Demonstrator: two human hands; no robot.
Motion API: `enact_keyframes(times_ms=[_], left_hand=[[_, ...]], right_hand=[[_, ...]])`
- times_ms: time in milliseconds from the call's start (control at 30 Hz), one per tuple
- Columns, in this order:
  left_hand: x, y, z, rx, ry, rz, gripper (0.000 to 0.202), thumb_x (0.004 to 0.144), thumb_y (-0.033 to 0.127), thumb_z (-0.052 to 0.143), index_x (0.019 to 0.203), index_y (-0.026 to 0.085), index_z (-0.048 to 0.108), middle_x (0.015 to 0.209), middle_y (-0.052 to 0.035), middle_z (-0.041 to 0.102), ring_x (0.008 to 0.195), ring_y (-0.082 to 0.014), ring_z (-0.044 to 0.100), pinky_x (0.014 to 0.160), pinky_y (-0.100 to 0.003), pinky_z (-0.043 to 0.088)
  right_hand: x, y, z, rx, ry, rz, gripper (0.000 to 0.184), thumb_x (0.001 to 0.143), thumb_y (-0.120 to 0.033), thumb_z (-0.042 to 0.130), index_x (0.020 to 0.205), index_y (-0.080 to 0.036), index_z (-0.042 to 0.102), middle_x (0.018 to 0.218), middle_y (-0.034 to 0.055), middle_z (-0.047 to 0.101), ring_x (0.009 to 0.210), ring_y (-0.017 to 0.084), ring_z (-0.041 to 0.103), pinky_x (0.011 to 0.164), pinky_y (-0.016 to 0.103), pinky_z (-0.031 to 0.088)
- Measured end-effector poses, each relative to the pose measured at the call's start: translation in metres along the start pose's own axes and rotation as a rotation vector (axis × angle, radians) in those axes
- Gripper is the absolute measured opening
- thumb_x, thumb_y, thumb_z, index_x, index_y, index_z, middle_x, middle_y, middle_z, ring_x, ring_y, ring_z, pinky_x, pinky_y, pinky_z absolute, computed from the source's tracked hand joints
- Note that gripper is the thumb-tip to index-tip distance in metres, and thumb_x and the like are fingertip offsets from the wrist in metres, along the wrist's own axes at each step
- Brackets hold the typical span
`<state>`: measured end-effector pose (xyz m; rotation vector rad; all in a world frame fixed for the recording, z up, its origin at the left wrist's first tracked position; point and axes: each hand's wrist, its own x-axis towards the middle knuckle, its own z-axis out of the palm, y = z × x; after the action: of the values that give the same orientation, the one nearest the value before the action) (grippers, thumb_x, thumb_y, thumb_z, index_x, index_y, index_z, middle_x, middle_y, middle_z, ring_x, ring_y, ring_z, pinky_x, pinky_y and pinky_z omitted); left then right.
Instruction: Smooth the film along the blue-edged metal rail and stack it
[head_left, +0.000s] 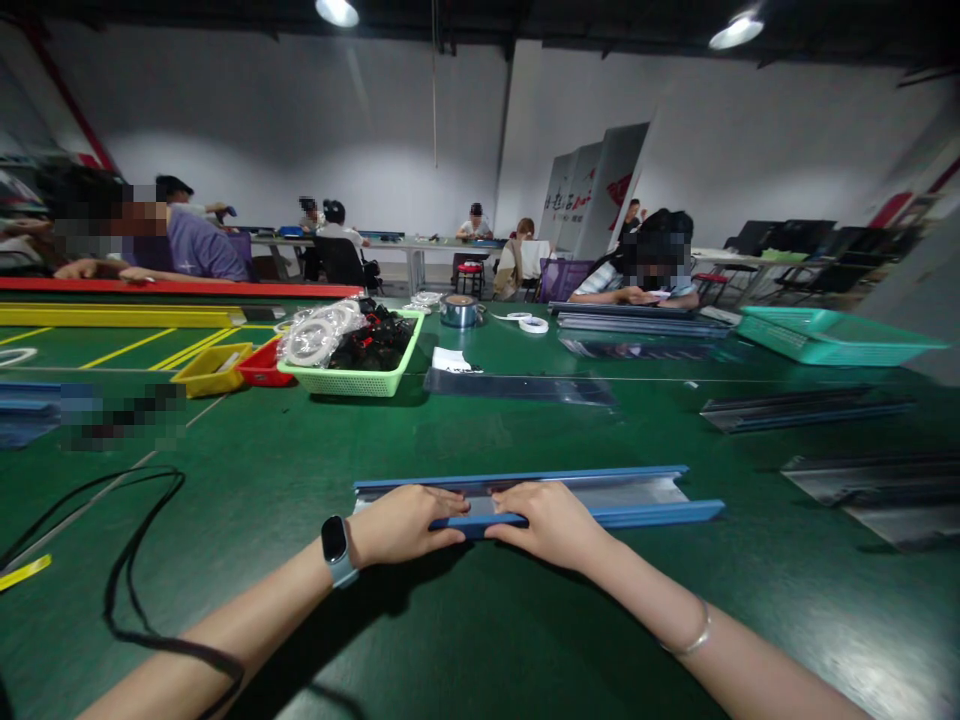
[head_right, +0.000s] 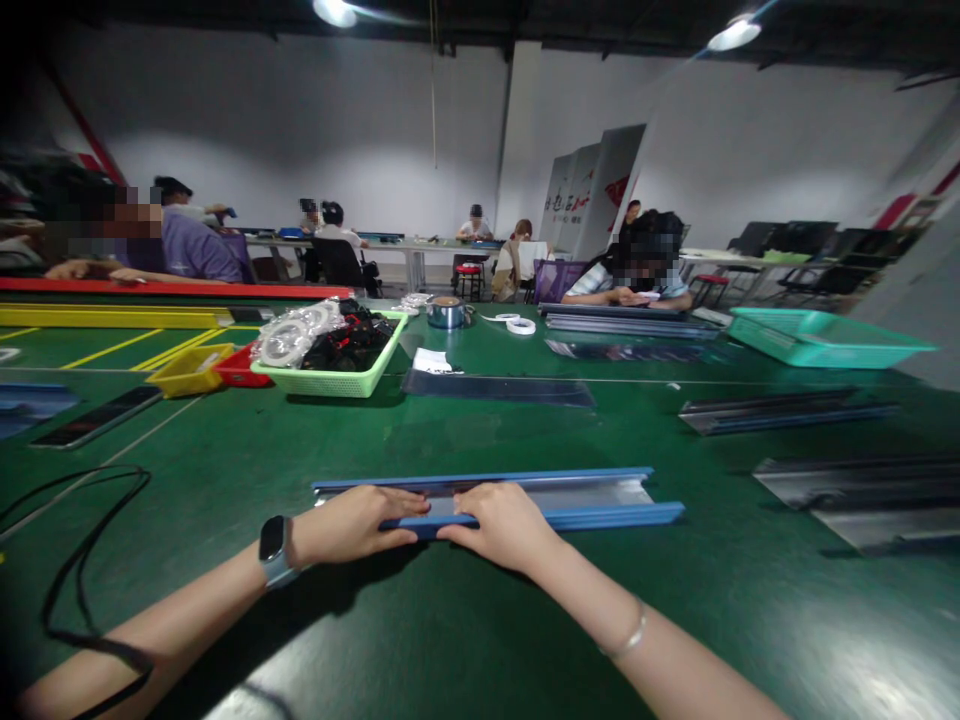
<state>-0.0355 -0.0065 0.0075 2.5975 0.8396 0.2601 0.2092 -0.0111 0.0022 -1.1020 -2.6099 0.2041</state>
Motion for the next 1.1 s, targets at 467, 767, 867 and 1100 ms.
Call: enact_keyframes(times_ms=[467,767,867,1100], left_hand=[[-0.0024,-0.0015,-0.0084,-0.011,-0.038,-0.019,0.037,0.090,0.038,0.047,0.120,0.020,0.058,0.124,-0.0051,0.058,0.118,-0.0185,0.051,0.103,-0.028,0.037],[-0.0029,0.0007,-0.0034,0.028,0.035,0.000,0.035,0.089,0.036,0.048,0.119,0.020,0.058,0.122,-0.0049,0.060,0.114,-0.0188,0.055,0.101,-0.029,0.039],[-0.0030,0.0005,-0.0031,0.043,0.031,-0.006,0.035,0.090,0.037,0.047,0.119,0.020,0.058,0.122,-0.0050,0.060,0.114,-0.0187,0.055,0.101,-0.029,0.039],[-0.0040,-0.0005,-0.0018,0.041,0.036,0.002,0.036,0.091,0.038,0.045,0.120,0.020,0.057,0.120,-0.0054,0.061,0.112,-0.0188,0.056,0.100,-0.029,0.040]], right_hand=[[0.0030,-0.0057,-0.0002,0.042,-0.053,-0.018,0.035,0.088,-0.043,0.047,0.113,-0.023,0.063,0.113,0.0036,0.066,0.104,0.021,0.061,0.093,0.033,0.044],[0.0038,-0.0062,-0.0007,0.035,-0.057,-0.011,0.035,0.088,-0.044,0.047,0.113,-0.025,0.063,0.113,0.0026,0.066,0.103,0.021,0.061,0.093,0.033,0.044],[0.0034,-0.0069,-0.0007,0.027,-0.043,-0.019,0.034,0.088,-0.043,0.048,0.111,-0.024,0.063,0.111,0.0031,0.067,0.101,0.020,0.062,0.092,0.032,0.044],[0.0024,-0.0038,0.0055,0.002,-0.005,-0.056,0.034,0.088,-0.043,0.049,0.108,-0.021,0.065,0.107,0.0058,0.068,0.099,0.021,0.063,0.091,0.032,0.045]])
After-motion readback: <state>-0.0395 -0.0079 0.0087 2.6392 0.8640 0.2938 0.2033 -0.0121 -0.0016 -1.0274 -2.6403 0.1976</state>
